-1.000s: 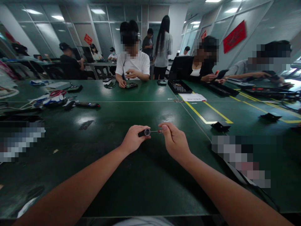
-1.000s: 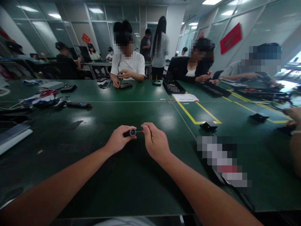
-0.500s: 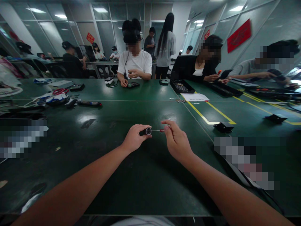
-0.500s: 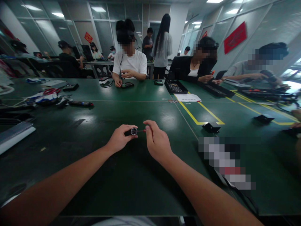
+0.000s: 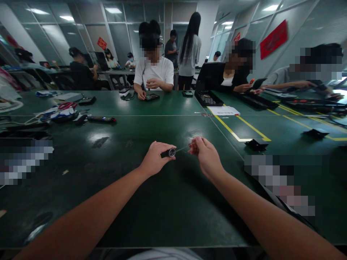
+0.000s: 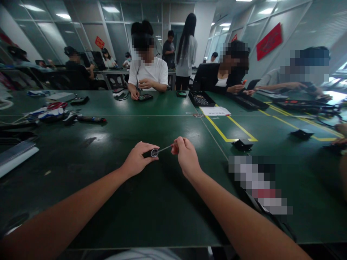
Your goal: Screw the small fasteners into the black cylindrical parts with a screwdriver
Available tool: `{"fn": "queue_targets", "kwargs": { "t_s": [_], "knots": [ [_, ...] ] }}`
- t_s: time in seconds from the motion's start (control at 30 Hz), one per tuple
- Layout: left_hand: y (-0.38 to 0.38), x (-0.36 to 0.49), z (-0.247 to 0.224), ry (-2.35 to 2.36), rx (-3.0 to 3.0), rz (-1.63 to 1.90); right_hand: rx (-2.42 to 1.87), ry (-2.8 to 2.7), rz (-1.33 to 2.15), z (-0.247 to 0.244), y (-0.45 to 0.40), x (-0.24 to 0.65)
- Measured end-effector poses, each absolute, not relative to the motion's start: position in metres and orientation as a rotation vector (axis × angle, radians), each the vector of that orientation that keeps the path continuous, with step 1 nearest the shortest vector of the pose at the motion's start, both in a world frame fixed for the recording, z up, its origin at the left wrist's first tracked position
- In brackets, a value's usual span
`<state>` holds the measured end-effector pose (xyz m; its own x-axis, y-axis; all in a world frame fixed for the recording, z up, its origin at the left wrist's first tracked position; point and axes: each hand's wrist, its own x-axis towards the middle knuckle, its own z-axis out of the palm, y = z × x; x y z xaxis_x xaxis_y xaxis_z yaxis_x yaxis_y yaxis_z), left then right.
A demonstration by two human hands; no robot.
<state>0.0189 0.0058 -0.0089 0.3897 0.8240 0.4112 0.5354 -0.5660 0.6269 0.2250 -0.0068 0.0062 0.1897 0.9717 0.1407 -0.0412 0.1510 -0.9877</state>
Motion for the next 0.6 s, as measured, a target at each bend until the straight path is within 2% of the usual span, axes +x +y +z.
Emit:
{"fn": "queue_targets", "kwargs": {
  "t_s": [0.07, 0.13, 0.33, 0.6],
  "knots": [
    [0.006, 0.019, -0.009, 1.162, 2.264, 1.007, -1.103, -0.949, 1.291, 0.001, 0.0, 0.226],
    [0.007, 0.019, -0.009, 1.187, 2.242, 1.028, -1.055, -0.911, 1.309, -0.002, 0.002, 0.227],
    [0.007, 0.018, -0.009, 1.256, 2.209, 1.078, -1.04, -1.097, 0.899, 0.0, -0.006, 0.225],
    [0.008, 0.018, -0.011, 1.257, 2.219, 1.067, -1.105, -1.427, 0.659, 0.009, -0.019, 0.224]
  ]
}}
